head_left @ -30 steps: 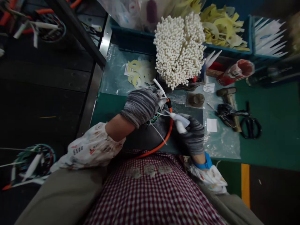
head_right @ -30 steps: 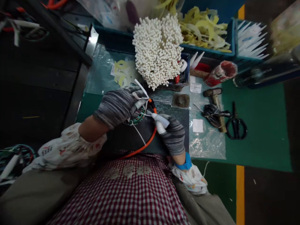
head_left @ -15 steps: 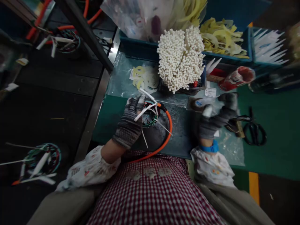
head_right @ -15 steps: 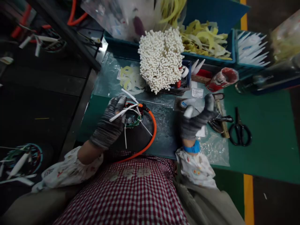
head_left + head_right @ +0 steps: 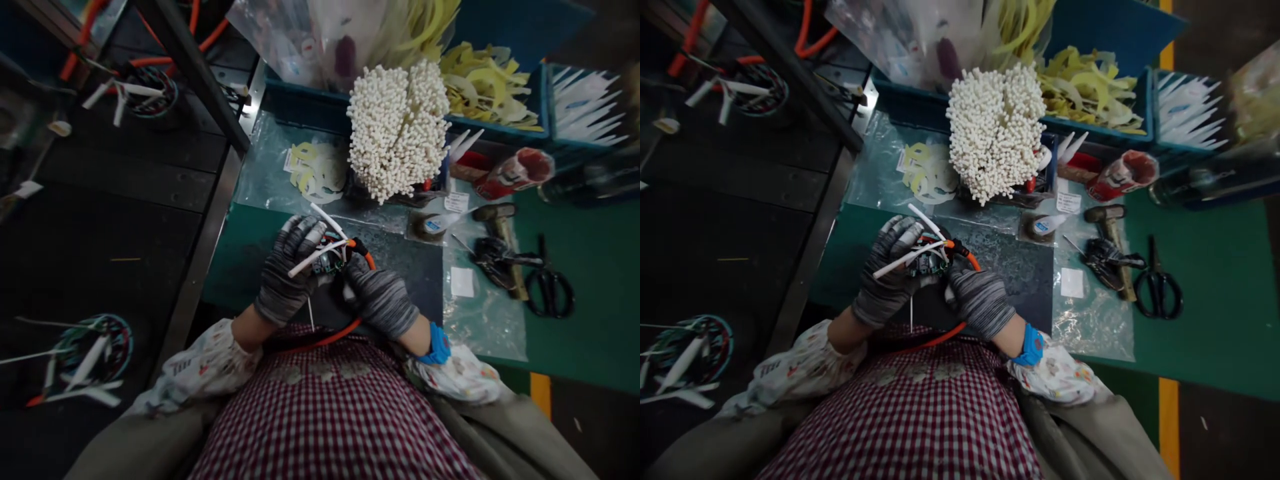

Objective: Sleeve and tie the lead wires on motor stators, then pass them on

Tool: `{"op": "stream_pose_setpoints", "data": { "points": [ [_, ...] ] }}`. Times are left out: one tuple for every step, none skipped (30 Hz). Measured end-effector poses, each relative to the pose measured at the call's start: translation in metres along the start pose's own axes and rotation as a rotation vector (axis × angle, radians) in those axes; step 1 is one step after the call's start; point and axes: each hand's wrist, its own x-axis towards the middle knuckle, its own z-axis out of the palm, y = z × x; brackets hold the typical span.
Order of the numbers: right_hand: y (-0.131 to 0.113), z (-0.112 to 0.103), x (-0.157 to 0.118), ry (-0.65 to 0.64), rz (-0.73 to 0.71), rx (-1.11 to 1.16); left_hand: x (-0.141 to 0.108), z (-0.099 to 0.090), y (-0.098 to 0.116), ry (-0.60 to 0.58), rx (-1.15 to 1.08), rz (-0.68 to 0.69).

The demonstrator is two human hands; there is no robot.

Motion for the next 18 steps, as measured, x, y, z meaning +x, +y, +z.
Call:
{"op": "stream_pose_setpoints", "data": {
  "points": [
    [0.001, 0.005, -0.001, 0.027, -0.019, 0.009, -0.002, 0.002, 0.001, 0.020, -0.020, -0.006],
    [0.001, 0.010, -0.001, 0.065, -0.037, 0.027, -0.004, 0.005, 0.001, 0.038, -0.042, -0.007],
    [0.002, 0.015, -0.001, 0.107, -0.061, 0.050, -0.005, 0.008, 0.001, 0.051, -0.059, -0.010],
    [0.003, 0.020, 0.000, 0.147, -0.092, 0.069, -0.007, 0.010, 0.001, 0.059, -0.068, -0.021],
    [0.004, 0.024, 0.001, 0.189, -0.122, 0.083, -0.008, 0.012, 0.001, 0.054, -0.068, -0.039],
    [0.005, 0.028, 0.001, 0.237, -0.147, 0.091, -0.009, 0.014, 0.000, 0.033, -0.060, -0.058],
    [0.006, 0.031, 0.000, 0.287, -0.167, 0.100, -0.008, 0.015, 0.000, -0.010, -0.048, -0.074],
    [0.008, 0.032, -0.002, 0.340, -0.178, 0.115, -0.007, 0.015, -0.001, -0.071, -0.034, -0.085],
    [0.010, 0.033, -0.005, 0.400, -0.178, 0.146, -0.004, 0.014, -0.001, -0.144, -0.020, -0.093],
    [0.013, 0.032, -0.009, 0.471, -0.162, 0.190, -0.001, 0.012, -0.003, -0.221, -0.012, -0.095],
    [0.015, 0.031, -0.013, 0.551, -0.127, 0.245, 0.002, 0.010, -0.005, -0.295, -0.013, -0.096],
    [0.017, 0.030, -0.016, 0.641, -0.076, 0.301, 0.006, 0.008, -0.008, -0.354, -0.022, -0.106],
    [0.017, 0.030, -0.018, 0.740, -0.011, 0.355, 0.009, 0.006, -0.011, -0.395, -0.040, -0.126],
    [0.016, 0.031, -0.018, 0.826, 0.056, 0.410, 0.011, 0.005, -0.016, -0.416, -0.068, -0.152],
    [0.012, 0.034, -0.016, 0.867, 0.113, 0.474, 0.012, 0.004, -0.022, -0.419, -0.106, -0.186],
    [0.006, 0.039, -0.013, 0.865, 0.151, 0.547, 0.013, 0.003, -0.028, -0.404, -0.150, -0.229],
    [-0.001, 0.046, -0.008, 0.822, 0.169, 0.620, 0.012, 0.004, -0.034, -0.380, -0.196, -0.284],
    [-0.008, 0.055, -0.003, 0.735, 0.169, 0.691, 0.011, 0.004, -0.040, -0.357, -0.239, -0.338]
  ]
}}
